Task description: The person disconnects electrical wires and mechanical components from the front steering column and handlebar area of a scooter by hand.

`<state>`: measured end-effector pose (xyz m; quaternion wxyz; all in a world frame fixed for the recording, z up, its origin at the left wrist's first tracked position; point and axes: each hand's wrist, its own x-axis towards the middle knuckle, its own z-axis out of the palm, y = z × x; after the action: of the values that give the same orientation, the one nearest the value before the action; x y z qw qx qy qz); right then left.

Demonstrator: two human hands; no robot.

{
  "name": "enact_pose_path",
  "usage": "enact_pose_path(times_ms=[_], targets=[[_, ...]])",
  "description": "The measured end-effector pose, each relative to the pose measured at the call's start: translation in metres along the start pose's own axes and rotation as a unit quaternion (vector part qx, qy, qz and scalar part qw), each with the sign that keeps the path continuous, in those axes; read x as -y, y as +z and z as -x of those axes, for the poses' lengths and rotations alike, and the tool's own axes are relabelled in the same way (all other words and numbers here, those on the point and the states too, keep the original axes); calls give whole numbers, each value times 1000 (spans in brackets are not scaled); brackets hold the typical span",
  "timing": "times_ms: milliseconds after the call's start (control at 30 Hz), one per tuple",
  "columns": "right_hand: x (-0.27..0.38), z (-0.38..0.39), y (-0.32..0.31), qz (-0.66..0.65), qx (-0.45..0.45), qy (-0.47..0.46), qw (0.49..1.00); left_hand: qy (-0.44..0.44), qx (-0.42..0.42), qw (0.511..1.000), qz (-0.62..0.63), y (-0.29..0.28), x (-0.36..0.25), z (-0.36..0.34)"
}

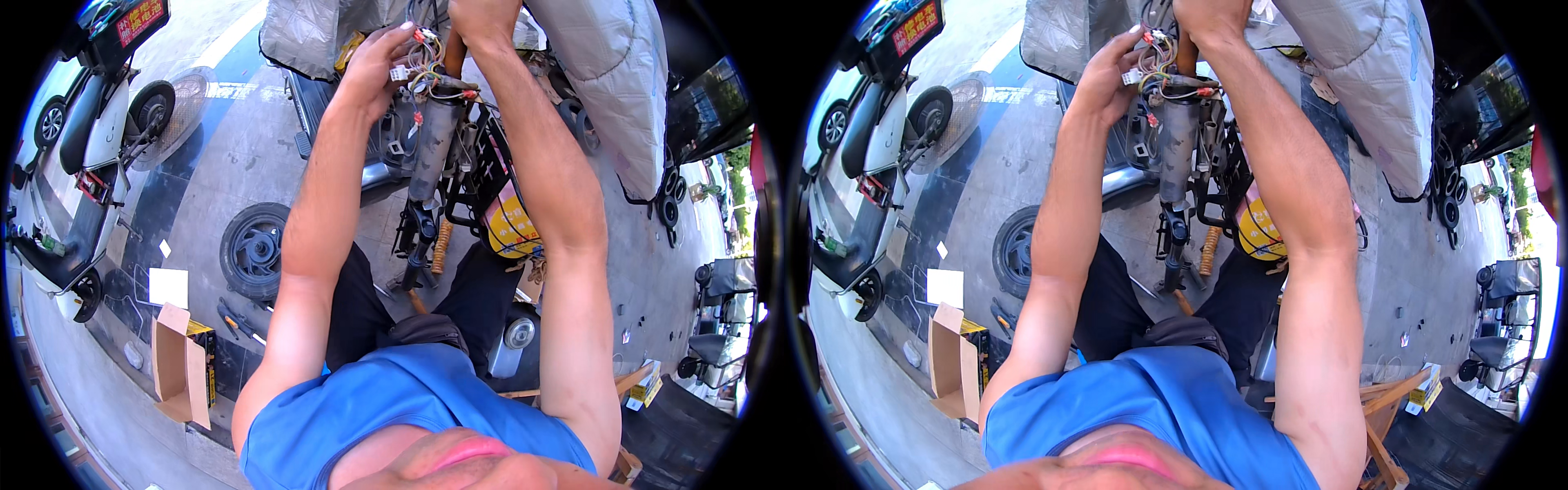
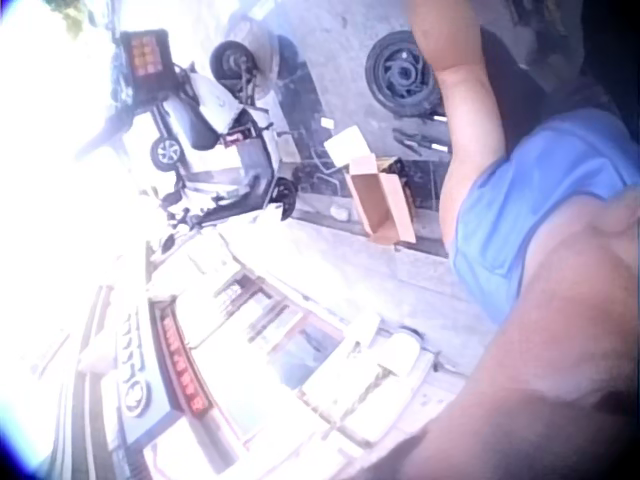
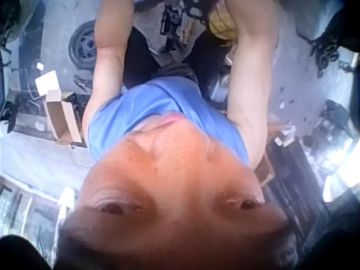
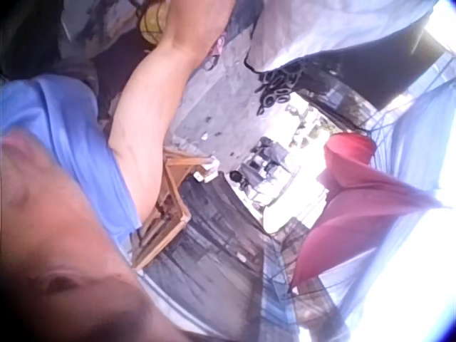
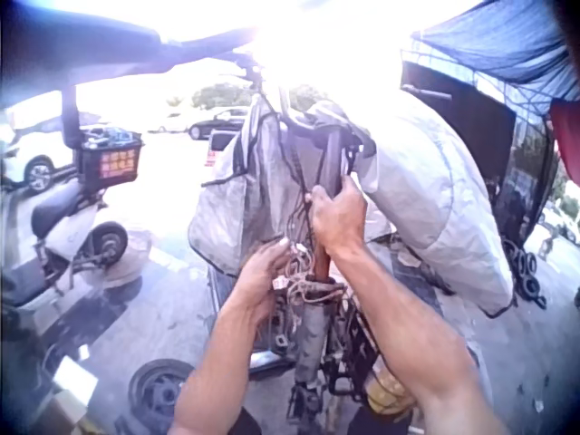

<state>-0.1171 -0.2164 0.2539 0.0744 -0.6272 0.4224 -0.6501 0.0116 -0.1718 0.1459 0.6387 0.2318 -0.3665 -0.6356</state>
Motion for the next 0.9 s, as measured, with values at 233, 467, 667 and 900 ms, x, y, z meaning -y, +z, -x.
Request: enact_pose_path(times_ms=[233,467,667,900], targets=[[-4,-2,2,41,-15,-22,999,13,32,999,-19,26,-25,-58],[8,-1,10,78,24,-1,997,90,-4,990,-104,2,-20,-60],[4,3,6,66,22,16,997,243,-107,920,-289,4,-69,-68],[-9,-2,3,80,20,8,997,166,-37,979,-109,57,-125,-151]])
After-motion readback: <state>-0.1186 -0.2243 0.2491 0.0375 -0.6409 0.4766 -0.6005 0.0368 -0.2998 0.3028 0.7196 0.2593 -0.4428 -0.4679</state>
